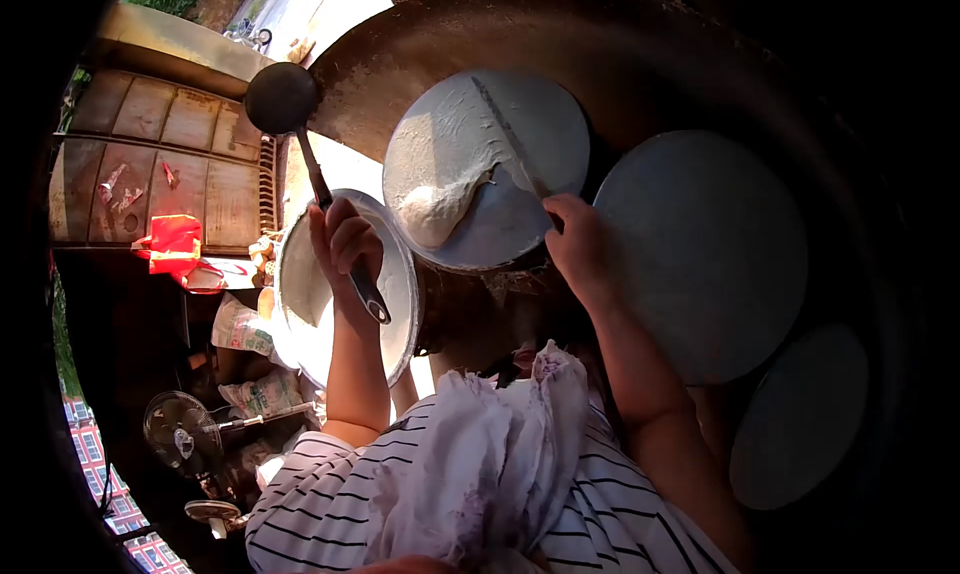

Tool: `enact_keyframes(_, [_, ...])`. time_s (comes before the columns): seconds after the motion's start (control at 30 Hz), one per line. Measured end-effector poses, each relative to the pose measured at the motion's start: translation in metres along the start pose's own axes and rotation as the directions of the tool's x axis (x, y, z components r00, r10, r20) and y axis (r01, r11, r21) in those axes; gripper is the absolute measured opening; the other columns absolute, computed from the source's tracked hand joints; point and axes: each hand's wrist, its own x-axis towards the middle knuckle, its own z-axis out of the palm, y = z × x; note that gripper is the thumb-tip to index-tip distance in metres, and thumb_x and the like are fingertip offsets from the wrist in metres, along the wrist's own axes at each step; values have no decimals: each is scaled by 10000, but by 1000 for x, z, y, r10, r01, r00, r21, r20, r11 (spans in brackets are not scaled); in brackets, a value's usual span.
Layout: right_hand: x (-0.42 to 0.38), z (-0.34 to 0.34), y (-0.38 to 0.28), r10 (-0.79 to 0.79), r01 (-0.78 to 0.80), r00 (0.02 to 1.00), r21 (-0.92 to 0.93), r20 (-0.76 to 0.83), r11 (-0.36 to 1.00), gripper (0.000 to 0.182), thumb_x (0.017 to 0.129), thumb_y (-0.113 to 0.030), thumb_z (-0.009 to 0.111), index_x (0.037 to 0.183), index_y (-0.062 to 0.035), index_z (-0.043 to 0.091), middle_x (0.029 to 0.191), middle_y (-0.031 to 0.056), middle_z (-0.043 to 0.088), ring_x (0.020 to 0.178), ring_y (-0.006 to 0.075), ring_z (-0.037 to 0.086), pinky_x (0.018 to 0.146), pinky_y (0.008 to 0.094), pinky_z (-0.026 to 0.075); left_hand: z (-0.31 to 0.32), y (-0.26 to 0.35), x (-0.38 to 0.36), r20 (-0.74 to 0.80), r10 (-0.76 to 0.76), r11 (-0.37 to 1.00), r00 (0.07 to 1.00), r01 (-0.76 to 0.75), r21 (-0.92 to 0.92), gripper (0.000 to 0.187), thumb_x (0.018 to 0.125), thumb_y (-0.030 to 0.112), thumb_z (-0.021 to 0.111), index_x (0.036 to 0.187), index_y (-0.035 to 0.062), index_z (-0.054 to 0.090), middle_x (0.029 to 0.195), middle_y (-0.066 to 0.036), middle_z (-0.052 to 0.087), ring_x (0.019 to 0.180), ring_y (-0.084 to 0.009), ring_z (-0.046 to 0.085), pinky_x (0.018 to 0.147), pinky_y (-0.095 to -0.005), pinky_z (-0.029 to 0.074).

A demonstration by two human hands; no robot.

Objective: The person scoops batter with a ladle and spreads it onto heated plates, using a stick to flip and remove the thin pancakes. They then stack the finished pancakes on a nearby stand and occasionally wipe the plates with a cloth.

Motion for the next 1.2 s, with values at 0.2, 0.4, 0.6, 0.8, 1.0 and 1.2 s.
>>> enact_keyframes(0.2, [-77, -14, -57, -263, 360, 911, -303, 317, 882, 318, 712, 25, 611, 1008, -87, 646, 1091, 4, 609, 867, 241, 562, 722, 353, 513, -4, 21, -16, 80, -79, 994, 994, 72, 85, 148, 972, 186, 482, 1070, 77, 506, 618, 19, 353, 412, -40, 359, 336, -160, 348])
enact_keyframes(0.4, [-108, 65, -113, 160, -212, 977, 505, 145, 837, 292, 762, 110, 496, 1023, 9, 580, 1011, 106, 643, 792, 110, 614, 659, 244, 507, 35, 76, -73, 147, -131, 884, 980, 49, 465, 188, 996, 188, 423, 979, 35, 531, 630, 18, 355, 394, -23, 339, 309, -133, 335])
enact_keyframes(0.6, [-110, 282, -122, 545, -506, 807, 742, 227, 441, 286, 937, -107, 511, 1219, -119, 469, 740, 27, 540, 426, 62, 412, 389, 224, 359, 51, 127, -123, 264, -144, 777, 954, -57, 627, 450, 1020, 159, 331, 1451, 273, 271, 678, 7, 358, 413, -26, 290, 324, -133, 299])
enact_keyframes(0.8, [-166, 239, -138, 733, -407, 680, 837, 11, 365, 370, 935, -141, 541, 1291, -238, 514, 670, -35, 430, 417, 27, 300, 347, 197, 253, 61, 162, -155, 169, -164, 784, 972, 24, 621, 477, 1012, 128, 340, 1457, 272, 244, 678, 10, 360, 417, -22, 284, 321, -145, 286])
enact_keyframes(1.0, [-110, 208, -114, 771, -274, 628, 896, -109, 350, 356, 922, -179, 573, 1270, -229, 515, 708, -13, 445, 438, 51, 333, 362, 211, 281, 63, 163, -169, 63, -17, 603, 998, -40, 797, 592, 975, 96, 430, 1474, 302, 185, 616, 28, 315, 387, -35, 245, 308, -176, 242])
enact_keyframes(1.2, [-197, 211, -151, 782, -605, 623, 644, 17, 467, 343, 933, -166, 550, 1273, -205, 532, 680, -16, 466, 435, 47, 366, 356, 200, 317, 56, 170, -168, 23, 49, 462, 999, -43, 886, 616, 961, 86, 473, 1476, 267, 187, 605, 33, 356, 385, -34, 264, 314, -187, 248])
